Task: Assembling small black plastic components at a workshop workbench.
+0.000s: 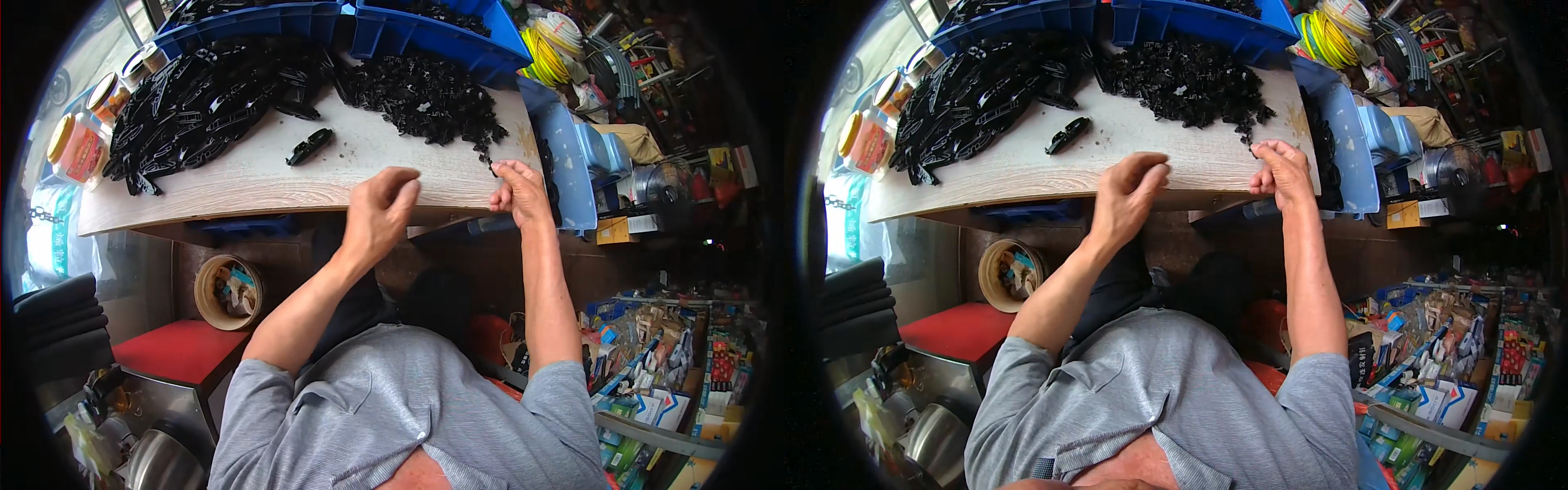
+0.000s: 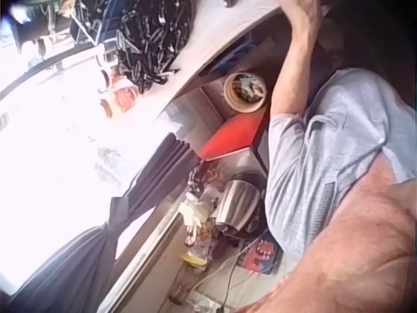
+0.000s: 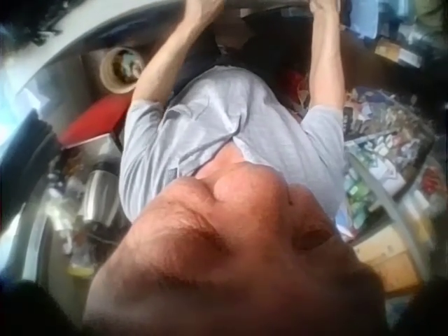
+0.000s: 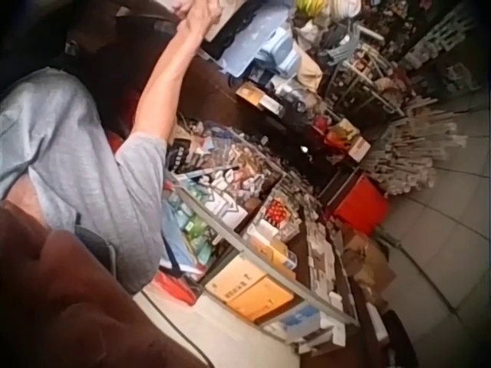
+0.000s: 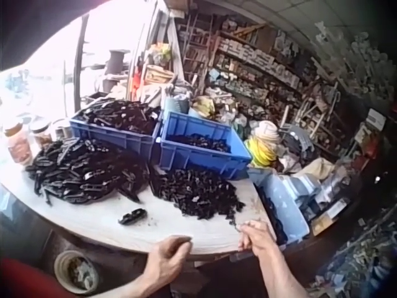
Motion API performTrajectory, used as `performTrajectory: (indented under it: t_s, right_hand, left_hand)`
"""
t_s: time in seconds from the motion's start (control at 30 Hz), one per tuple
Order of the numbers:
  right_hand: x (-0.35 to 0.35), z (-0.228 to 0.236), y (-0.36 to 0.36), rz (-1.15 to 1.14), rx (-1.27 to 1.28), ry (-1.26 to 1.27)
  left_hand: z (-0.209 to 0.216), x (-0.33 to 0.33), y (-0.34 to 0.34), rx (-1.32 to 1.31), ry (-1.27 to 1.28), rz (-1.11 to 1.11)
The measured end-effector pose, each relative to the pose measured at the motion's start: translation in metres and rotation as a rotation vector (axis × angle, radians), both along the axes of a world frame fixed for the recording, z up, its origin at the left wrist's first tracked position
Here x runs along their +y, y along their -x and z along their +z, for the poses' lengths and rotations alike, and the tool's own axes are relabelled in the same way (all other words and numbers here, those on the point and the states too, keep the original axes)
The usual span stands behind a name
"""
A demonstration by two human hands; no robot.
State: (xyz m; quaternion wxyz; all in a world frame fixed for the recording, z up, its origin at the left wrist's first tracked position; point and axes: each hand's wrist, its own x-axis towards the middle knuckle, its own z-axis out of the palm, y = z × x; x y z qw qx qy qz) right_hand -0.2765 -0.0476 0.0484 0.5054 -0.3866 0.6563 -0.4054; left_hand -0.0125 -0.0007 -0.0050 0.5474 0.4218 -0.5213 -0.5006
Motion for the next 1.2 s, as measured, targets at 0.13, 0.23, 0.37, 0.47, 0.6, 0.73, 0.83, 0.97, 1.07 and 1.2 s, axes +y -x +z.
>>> performTrajectory:
  t_s: [0.13, 0.23, 0.37, 0.47, 0.6, 0.73, 0.83, 0.97, 1.07, 1.2]
  right_hand:
    - [0.011, 0.001, -0.024, 0.042, -0.122, 0.019]
    - [0.014, -0.007, -0.035, 0.156, -0.159, 0.082]
    - [0.016, -0.014, -0.050, 0.160, -0.165, 0.173]
    - [0.020, -0.017, -0.054, 0.162, -0.212, 0.175]
    - [0.024, -0.011, -0.073, 0.171, -0.291, 0.174]
    - [0.027, -0.017, -0.083, 0.106, -0.307, 0.249]
    - [0.028, -0.020, -0.072, 0.247, -0.315, 0.226]
    - [0.027, -0.018, -0.076, 0.185, -0.344, 0.197]
    - [0.027, -0.013, -0.082, 0.169, -0.331, 0.197]
    - [0.029, -0.015, -0.082, 0.129, -0.354, 0.195]
  left_hand:
    - [0.007, -0.018, 0.036, 0.208, -0.162, -0.171]
    - [0.015, -0.033, 0.052, 0.258, -0.266, -0.265]
    - [0.017, -0.045, 0.053, 0.186, -0.306, -0.221]
    - [0.024, -0.041, 0.051, 0.341, -0.387, -0.191]
    - [0.018, -0.040, 0.046, 0.459, -0.446, -0.124]
    - [0.015, -0.034, 0.040, 0.451, -0.366, -0.071]
    - [0.014, -0.029, 0.021, -0.008, -0.009, 0.129]
    - [0.025, -0.022, -0.057, -0.732, 0.214, 0.524]
    - [0.010, -0.029, -0.098, -1.079, 0.216, 0.587]
    - [0.017, -0.015, -0.098, -1.134, 0.279, 0.502]
